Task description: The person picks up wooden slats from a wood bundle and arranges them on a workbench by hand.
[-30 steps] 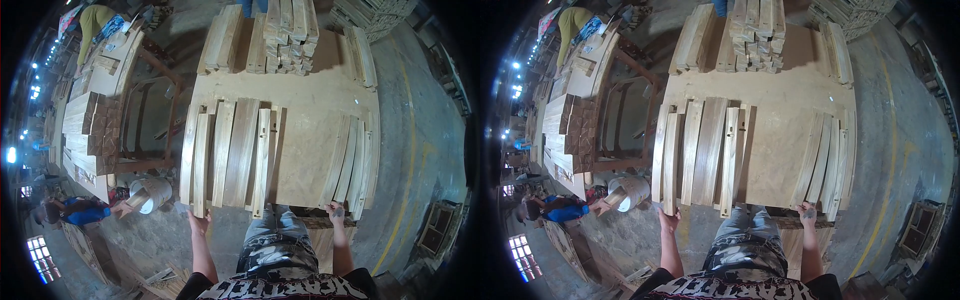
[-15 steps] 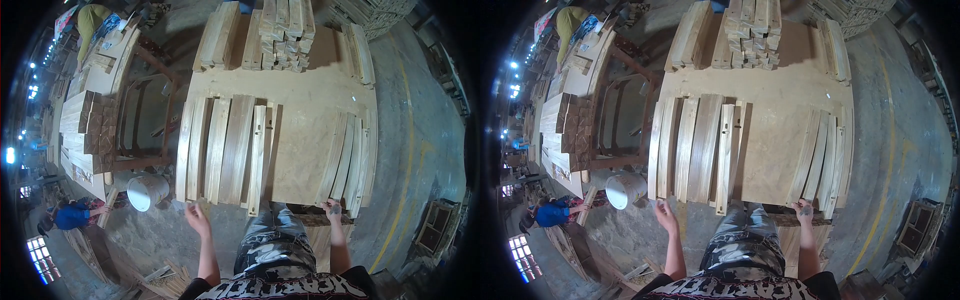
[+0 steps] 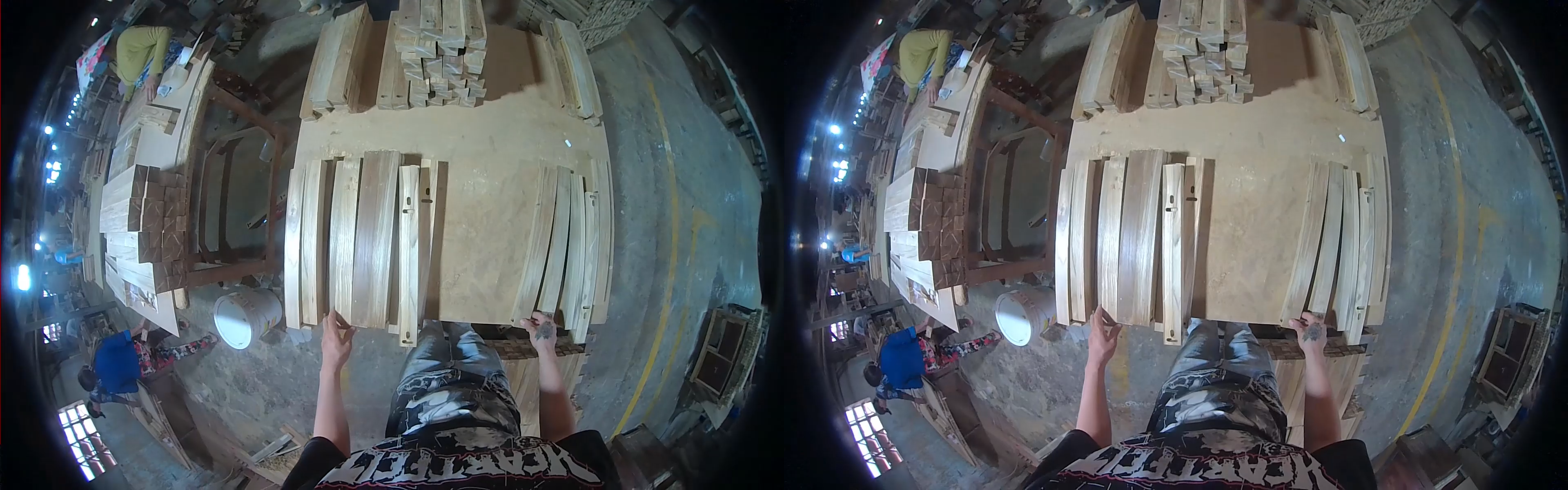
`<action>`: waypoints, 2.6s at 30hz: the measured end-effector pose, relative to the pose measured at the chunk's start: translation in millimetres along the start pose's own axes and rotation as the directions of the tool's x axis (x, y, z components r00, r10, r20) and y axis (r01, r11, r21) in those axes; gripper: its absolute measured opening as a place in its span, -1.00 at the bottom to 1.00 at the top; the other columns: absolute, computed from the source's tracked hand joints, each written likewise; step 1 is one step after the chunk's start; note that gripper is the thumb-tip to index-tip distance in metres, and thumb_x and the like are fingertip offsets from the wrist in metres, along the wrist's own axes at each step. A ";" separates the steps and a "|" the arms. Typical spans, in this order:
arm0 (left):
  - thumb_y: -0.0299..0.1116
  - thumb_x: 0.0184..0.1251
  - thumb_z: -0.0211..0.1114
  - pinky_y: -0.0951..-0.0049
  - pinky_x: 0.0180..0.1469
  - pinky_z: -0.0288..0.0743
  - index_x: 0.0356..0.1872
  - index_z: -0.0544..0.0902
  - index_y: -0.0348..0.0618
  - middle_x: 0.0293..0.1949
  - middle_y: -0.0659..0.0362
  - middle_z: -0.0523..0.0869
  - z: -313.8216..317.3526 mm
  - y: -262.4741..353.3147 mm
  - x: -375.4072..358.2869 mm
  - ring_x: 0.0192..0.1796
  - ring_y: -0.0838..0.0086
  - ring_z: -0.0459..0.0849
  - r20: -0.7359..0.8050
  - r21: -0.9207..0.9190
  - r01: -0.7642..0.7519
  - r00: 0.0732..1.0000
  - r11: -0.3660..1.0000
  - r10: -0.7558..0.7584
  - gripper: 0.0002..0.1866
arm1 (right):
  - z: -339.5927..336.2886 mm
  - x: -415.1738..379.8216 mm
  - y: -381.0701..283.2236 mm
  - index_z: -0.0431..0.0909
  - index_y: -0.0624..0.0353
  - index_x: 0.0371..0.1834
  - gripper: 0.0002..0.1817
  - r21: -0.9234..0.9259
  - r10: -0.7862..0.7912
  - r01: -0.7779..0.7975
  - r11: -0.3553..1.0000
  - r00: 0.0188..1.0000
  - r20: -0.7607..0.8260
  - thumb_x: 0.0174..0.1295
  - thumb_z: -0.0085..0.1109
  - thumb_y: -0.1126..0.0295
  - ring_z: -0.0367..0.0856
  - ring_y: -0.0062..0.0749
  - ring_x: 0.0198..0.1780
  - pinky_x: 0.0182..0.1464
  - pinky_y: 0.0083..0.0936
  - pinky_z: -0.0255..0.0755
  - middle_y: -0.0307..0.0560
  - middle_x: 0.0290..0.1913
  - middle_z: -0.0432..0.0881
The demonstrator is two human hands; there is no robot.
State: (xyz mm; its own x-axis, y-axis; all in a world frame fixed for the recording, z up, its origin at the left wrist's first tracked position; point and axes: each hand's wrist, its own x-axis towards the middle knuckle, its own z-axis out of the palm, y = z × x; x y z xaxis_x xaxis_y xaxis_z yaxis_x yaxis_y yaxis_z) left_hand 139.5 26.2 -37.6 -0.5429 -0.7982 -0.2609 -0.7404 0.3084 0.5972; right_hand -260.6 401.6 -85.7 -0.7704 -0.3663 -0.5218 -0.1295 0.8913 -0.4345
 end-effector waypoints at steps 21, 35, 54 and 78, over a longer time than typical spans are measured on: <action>0.11 0.52 0.07 0.02 -0.09 0.69 0.29 0.50 -0.27 -0.03 -0.04 0.75 -30.6 96.7 26.2 -0.04 0.19 0.76 0.442 -0.896 0.417 0.872 -0.151 -0.212 -0.37 | 0.3 1.5 1.2 0.72 0.13 -0.09 -0.53 -0.019 -0.018 0.018 1.000 1.000 -0.011 0.06 0.49 0.04 0.76 -0.12 -0.15 -0.08 -0.26 0.57 0.04 -0.25 0.78; -0.35 0.27 0.43 0.39 0.08 0.55 0.24 0.42 -0.40 0.02 -0.06 0.70 43.1 208.1 21.0 0.03 0.39 0.69 0.131 -0.595 0.205 0.979 0.777 -0.157 -0.41 | 6.9 -4.7 0.7 0.73 0.01 -0.06 -0.56 -0.044 0.052 -0.054 0.998 0.998 -0.043 0.05 0.48 0.02 0.75 -0.11 -0.12 -0.07 -0.21 0.59 -0.01 -0.22 0.78; -0.34 0.19 0.41 0.13 0.20 0.52 0.31 0.35 -0.33 0.05 -0.20 0.61 182.7 207.3 15.5 0.12 -0.04 0.65 0.230 -0.464 0.099 0.973 0.880 0.012 -0.32 | 23.4 -20.0 -42.0 0.08 0.33 0.51 -0.02 -0.093 0.045 -0.046 0.995 0.999 -0.018 0.16 0.36 0.04 0.64 0.17 0.16 0.15 -0.09 0.57 0.34 0.32 0.46; 0.29 0.63 -0.30 0.24 0.43 0.35 0.46 0.38 -0.22 0.32 -0.02 0.59 280.3 146.5 -32.6 0.33 0.22 0.57 0.799 -0.530 0.813 0.574 0.240 -0.180 -0.20 | 93.5 -39.9 29.9 0.43 0.18 0.39 -0.14 0.675 0.033 -0.715 0.184 0.691 0.723 0.49 -0.38 -0.39 0.68 -0.20 0.17 0.23 -0.21 0.57 0.03 0.22 0.64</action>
State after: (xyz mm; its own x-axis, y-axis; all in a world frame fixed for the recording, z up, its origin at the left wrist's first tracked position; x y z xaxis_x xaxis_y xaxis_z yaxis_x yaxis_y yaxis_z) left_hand -62.3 242.4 -154.2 -0.4950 -0.1004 -0.8631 -0.4093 -0.8493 0.3335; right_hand -175.4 418.0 -146.5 -0.0852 -0.4168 -0.9050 0.9481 0.2452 -0.2022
